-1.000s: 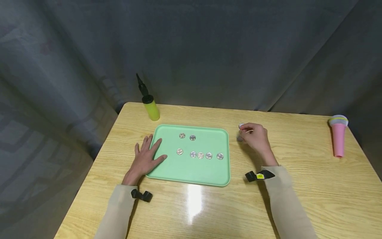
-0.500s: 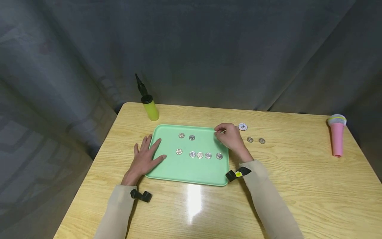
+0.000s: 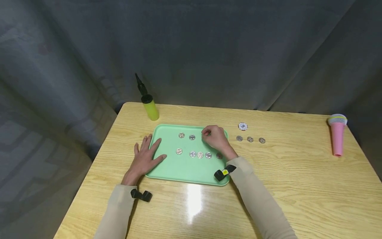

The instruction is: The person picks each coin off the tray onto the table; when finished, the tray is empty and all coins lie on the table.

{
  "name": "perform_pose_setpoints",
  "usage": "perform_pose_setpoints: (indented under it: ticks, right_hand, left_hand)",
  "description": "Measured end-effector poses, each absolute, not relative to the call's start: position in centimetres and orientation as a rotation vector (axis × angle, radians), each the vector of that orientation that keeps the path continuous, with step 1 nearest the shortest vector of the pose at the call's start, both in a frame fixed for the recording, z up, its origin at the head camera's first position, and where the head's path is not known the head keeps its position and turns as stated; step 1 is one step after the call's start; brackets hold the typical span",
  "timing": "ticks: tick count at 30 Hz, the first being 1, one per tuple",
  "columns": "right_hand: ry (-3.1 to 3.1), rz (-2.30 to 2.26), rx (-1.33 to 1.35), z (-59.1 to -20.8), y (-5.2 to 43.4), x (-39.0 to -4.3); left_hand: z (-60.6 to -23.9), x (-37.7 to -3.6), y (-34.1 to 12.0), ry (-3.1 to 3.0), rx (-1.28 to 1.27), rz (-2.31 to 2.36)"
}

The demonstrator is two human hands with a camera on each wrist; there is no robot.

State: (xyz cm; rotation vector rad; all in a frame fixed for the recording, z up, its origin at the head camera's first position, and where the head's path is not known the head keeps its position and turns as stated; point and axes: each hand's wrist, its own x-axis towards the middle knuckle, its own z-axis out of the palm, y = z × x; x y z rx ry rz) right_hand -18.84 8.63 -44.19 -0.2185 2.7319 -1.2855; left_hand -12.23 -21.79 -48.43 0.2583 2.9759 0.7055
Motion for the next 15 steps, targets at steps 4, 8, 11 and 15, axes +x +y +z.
perform_pose_setpoints:
  ticks: [4,8,11,15]
  right_hand:
    - [2.692,-1.299,-0.213,-44.8,7.7,-18.9]
    - [2.684,-1.298,-0.231,-45.2,6.8,-19.2]
    - [2.71,-1.282,-0.267,-45.4,6.2,-19.4]
    - [2.743,-1.257,-0.306,-45.5,5.5,-19.5]
  left_hand:
    - [-48.4,-12.3,-21.8,2.969,0.261,0.697]
    - [-48.4,-12.4,-21.8,2.967,0.259,0.698]
    - [-48.5,-12.3,-21.9,2.963,0.256,0.708]
    - [-48.4,-12.3,-21.9,2.959,0.257,0.711]
